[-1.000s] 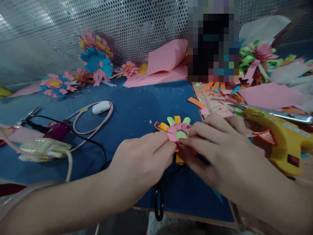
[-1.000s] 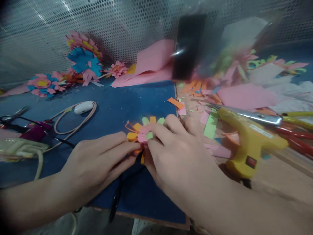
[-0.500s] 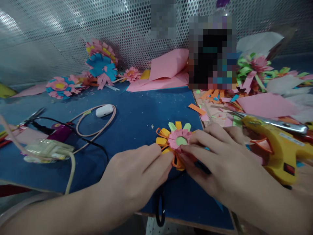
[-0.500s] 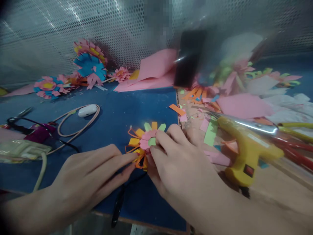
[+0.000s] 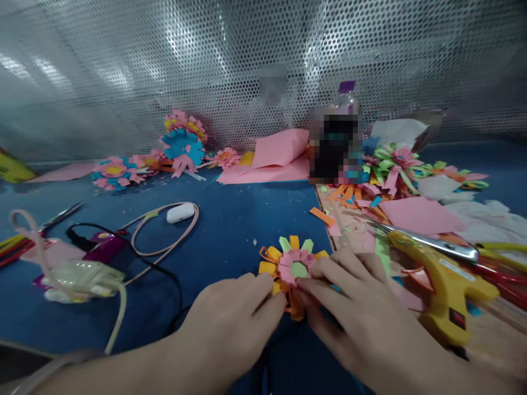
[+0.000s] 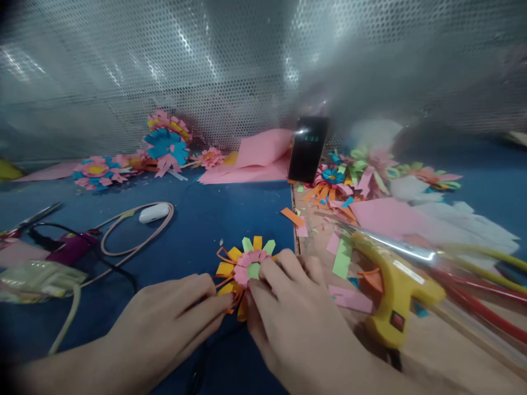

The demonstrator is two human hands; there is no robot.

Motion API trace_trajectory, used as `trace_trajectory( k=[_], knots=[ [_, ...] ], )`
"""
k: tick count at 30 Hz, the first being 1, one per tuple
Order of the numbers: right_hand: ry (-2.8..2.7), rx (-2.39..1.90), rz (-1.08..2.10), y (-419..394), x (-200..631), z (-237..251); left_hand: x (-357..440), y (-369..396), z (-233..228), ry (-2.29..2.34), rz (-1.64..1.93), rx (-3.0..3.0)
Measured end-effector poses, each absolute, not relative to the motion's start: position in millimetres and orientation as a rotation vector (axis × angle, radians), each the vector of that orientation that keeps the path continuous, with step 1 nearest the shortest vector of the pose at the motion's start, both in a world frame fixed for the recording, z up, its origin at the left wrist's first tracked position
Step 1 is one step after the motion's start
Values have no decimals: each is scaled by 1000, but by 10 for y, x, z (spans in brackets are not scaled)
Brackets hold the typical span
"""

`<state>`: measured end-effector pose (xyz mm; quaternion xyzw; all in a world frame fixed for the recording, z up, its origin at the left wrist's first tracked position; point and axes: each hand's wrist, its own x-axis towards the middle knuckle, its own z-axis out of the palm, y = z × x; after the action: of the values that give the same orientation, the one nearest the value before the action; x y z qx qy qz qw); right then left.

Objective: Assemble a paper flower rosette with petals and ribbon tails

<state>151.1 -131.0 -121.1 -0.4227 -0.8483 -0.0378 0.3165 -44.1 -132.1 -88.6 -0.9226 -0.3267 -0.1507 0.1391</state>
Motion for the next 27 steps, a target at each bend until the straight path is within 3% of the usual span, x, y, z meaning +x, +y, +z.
trace_trajectory(
  k=[27],
  knots=[
    [-2242, -1052, -139, -1305, 1478, -1291, -495, -1284, -896, -916, -187, -2771]
  ],
)
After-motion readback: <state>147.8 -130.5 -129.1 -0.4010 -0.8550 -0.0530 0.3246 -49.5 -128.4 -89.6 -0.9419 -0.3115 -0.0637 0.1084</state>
